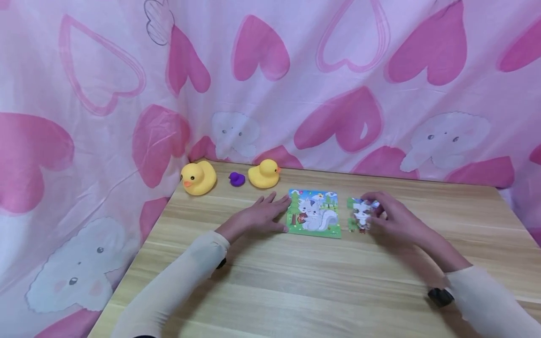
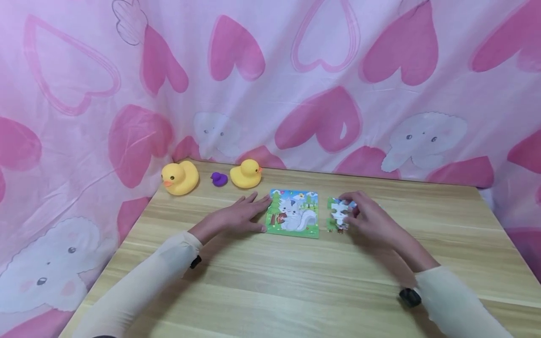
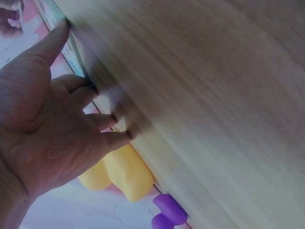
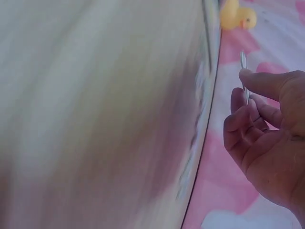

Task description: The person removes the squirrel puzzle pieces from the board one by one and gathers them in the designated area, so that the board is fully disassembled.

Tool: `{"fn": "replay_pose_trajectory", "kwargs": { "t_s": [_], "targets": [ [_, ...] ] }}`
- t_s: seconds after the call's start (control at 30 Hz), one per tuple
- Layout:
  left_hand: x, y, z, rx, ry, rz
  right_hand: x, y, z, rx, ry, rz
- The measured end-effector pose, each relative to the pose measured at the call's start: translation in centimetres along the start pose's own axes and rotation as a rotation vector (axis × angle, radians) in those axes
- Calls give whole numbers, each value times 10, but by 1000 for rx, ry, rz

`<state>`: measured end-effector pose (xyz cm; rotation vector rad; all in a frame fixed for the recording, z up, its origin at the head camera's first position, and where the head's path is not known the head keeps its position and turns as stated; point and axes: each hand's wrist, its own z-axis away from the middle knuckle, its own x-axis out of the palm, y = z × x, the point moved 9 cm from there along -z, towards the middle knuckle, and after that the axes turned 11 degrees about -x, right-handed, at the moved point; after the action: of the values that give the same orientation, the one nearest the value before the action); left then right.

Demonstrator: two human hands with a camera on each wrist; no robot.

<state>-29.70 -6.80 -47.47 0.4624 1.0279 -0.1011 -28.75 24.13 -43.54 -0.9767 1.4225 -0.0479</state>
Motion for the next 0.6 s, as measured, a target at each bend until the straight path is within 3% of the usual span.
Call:
{"fn": "replay_pose_trajectory", "kwargs": {
  "t_s": [0.27, 0.6],
  "targets": [
    [-2, 0, 1, 4, -6, 0, -6, 25, 34, 16, -33, 51],
    [1, -2, -3, 1, -13, 3, -1, 34, 43, 26, -83, 70]
  ]
}}
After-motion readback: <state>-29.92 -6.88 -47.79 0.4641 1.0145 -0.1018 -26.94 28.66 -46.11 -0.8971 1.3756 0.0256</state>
